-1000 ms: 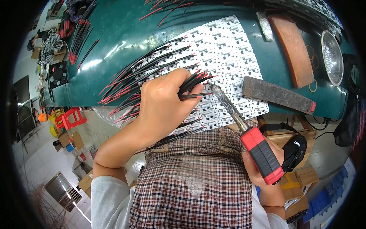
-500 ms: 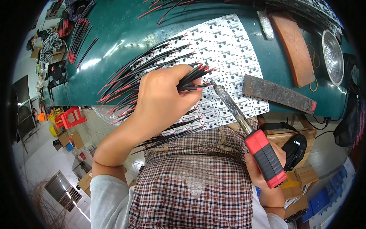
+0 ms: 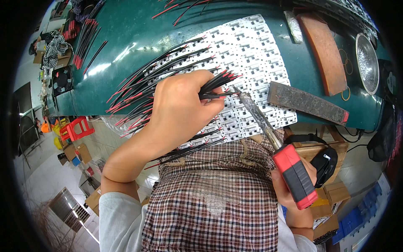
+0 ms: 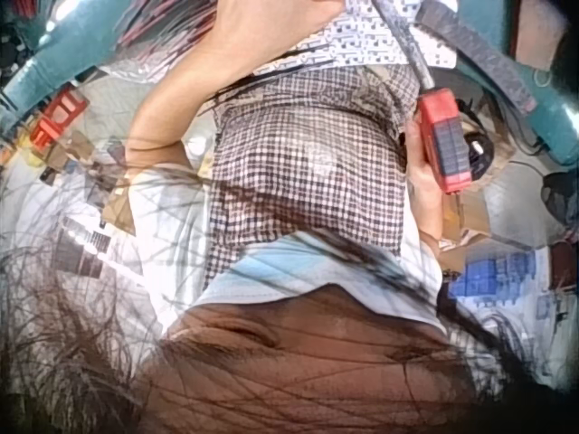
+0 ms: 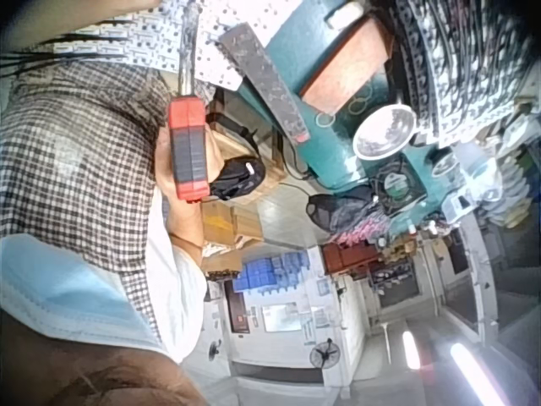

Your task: The person solders multiple black wires onto an array of small LED boards using a soldering iron.

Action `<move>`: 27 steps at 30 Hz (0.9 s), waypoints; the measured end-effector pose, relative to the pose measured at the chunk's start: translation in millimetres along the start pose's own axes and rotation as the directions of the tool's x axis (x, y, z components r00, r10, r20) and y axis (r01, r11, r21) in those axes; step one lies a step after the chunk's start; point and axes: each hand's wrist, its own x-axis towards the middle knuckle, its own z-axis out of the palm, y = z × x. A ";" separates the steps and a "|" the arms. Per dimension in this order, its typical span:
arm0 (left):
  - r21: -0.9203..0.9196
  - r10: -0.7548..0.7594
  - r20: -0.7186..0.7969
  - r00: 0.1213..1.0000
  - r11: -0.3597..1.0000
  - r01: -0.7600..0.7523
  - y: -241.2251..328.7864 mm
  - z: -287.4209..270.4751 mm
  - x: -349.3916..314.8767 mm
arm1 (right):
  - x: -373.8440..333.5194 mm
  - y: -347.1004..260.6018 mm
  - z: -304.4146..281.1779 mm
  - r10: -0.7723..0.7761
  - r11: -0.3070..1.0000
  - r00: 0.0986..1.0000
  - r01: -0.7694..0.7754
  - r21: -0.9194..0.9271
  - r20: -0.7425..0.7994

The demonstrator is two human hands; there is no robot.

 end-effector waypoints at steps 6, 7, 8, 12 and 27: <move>0.019 -0.003 0.017 1.000 1.000 0.002 -1.6 1.4 -0.3 | -6.3 5.0 -0.1 0.013 1.000 0.997 -0.013 -0.004 -0.072; 0.024 -0.015 0.032 0.999 1.000 0.014 -1.9 2.2 0.0 | -8.0 7.0 -0.8 0.037 0.999 0.997 -0.037 0.002 -0.073; 0.024 -0.015 0.031 0.999 1.000 0.014 -1.4 2.2 -0.4 | -9.0 8.7 -2.4 0.035 0.999 0.997 -0.035 0.001 -0.073; -0.048 -0.003 -0.016 1.000 0.999 0.002 3.0 -4.7 -1.1 | -10.3 8.6 -5.5 0.084 0.996 0.996 -0.083 0.019 -0.034; -0.003 0.032 -0.064 0.997 0.999 -0.033 8.9 6.6 -22.7 | -8.8 -0.3 -7.2 -0.112 0.987 0.994 0.110 -0.121 -0.015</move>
